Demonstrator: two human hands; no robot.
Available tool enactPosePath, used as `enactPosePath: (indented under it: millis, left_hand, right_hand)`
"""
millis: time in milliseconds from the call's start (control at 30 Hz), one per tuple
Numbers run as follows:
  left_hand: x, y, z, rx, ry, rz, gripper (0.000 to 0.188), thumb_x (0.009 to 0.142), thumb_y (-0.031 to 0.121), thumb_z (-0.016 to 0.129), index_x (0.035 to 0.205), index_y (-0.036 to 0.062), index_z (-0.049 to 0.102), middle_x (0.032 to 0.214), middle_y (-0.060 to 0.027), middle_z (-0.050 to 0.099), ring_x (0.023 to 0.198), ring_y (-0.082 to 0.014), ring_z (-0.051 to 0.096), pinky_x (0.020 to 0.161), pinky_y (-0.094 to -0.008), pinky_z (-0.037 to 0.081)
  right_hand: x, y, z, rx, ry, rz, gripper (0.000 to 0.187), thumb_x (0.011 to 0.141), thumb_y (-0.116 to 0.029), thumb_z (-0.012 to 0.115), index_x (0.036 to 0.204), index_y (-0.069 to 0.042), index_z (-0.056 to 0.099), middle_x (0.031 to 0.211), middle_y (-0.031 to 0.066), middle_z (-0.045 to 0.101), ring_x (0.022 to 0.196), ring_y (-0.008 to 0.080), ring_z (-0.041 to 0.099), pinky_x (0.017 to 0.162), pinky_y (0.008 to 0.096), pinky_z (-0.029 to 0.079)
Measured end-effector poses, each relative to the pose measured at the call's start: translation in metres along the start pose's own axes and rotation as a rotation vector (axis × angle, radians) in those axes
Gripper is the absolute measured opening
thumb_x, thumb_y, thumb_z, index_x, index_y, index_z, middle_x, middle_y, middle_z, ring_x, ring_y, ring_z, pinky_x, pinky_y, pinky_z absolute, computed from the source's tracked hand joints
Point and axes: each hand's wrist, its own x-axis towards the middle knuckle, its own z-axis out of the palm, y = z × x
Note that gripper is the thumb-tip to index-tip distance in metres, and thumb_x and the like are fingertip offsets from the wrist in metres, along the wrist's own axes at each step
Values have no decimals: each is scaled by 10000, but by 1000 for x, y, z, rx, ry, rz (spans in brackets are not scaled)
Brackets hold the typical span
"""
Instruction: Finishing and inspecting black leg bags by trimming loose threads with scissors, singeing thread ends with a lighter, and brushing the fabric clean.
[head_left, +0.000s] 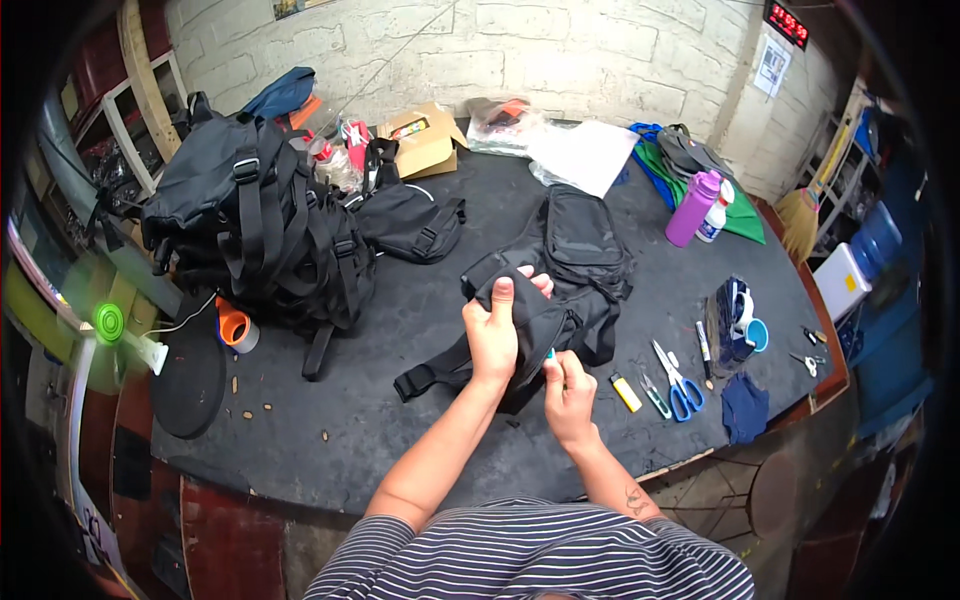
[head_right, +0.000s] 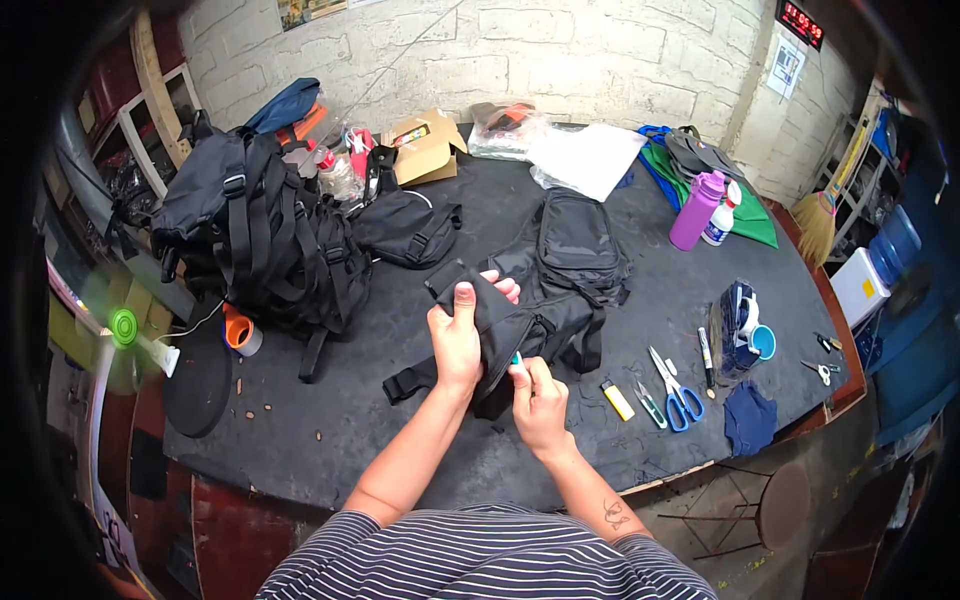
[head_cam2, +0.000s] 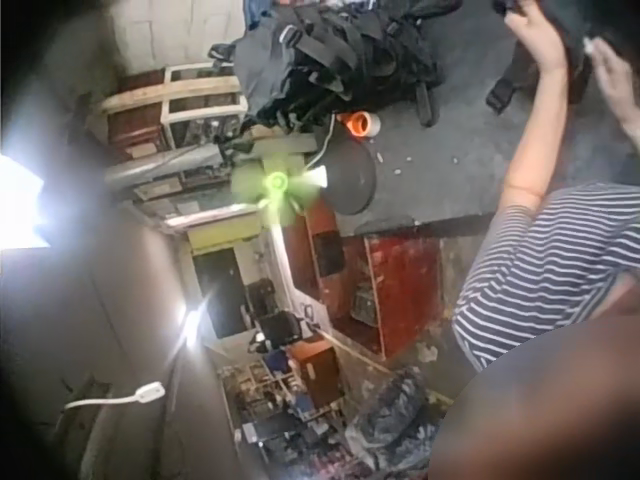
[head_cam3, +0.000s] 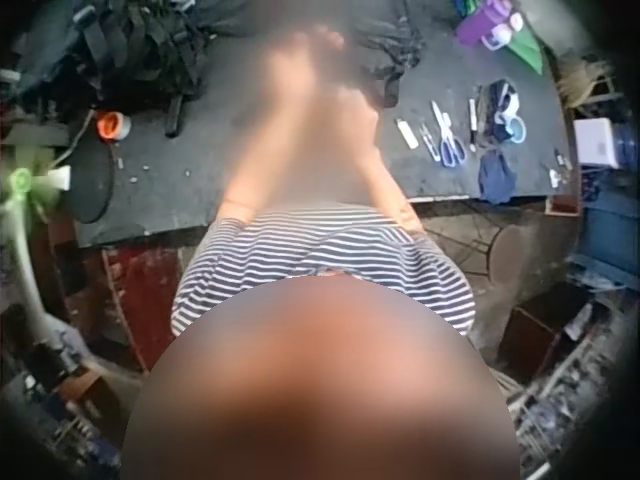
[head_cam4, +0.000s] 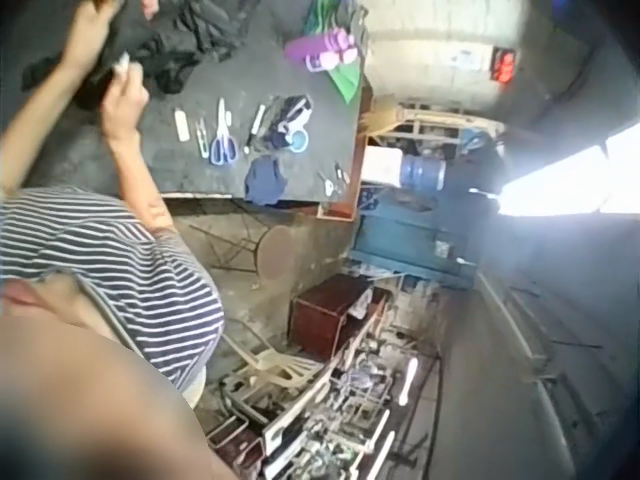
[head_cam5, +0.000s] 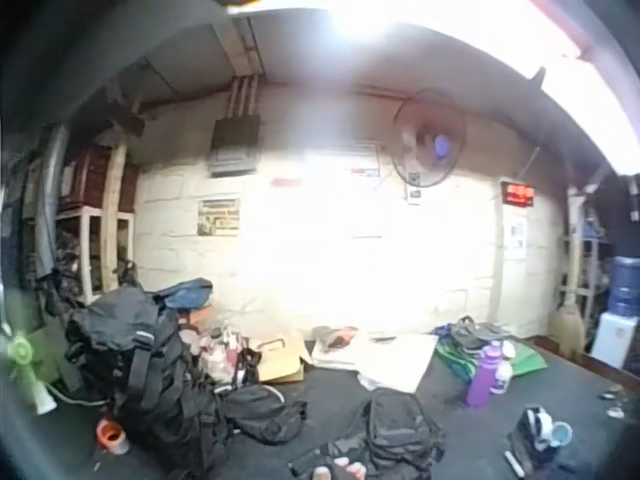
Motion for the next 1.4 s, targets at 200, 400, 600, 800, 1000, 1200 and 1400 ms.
enactPosePath:
  millis: [200,400,600,800,1000,1200,1400]
  left_hand:
    - [55,52,-14,-428,-403,-468,975,828,736,175,1337,-86,296,1329,-291,383,1244,-381,387,1069,-466,265]
    - [65,66,-4,-275,-497,-379,620,929,391,384,1364,-36,274,1378,-280,319,1262,-428,342,1066,-513,245]
    - [67,41,-20,-840,-460,-6,522,889,290,343,1327,4,345,1332,-222,419,1240,-361,390,1072,-468,256]
    - [-18,-32,-129,-413,242,-687,590,933,390,287,1203,-112,437,1227,-282,492,1188,-353,465,1034,-471,335]
    - [-71,6,-100,428,-299,-304,217,886,168,562,915,-28,651,920,-128,654,872,-186,626,804,-300,479]
    - [-48,-42,-124,1016,-101,-66,99,835,31,547,889,0,624,845,-76,634,778,-151,585,721,-260,440]
    - [-28,-59,-132,-475,29,-335,217,785,-47,476,963,-42,599,1027,-139,610,1048,-219,537,979,-314,385]
  right_hand:
    - [-16,90,-52,-322,14,-271,115,863,-132,547,803,-35,562,683,135,554,604,318,553,544,393,417]
    - [-33,163,-129,-942,14,94,236,798,-221,635,971,-68,589,806,140,539,761,318,541,673,420,409]
    - [14,96,-60,87,-17,388,544,844,-386,607,1271,-91,443,1044,92,498,1008,228,484,839,368,394]
    - [49,104,-32,817,-86,738,670,822,-301,658,1305,32,333,1229,179,487,1074,246,531,888,341,455]
    - [59,125,-16,556,-58,723,707,699,-174,760,1241,66,375,1145,184,542,1043,241,540,909,332,435]
    - [102,46,3,535,-300,381,677,676,-9,707,1258,37,363,1168,168,527,1071,213,519,932,307,411]
    - [120,47,2,663,-266,246,695,720,-9,690,1321,3,341,1209,124,519,1088,184,513,956,310,397]
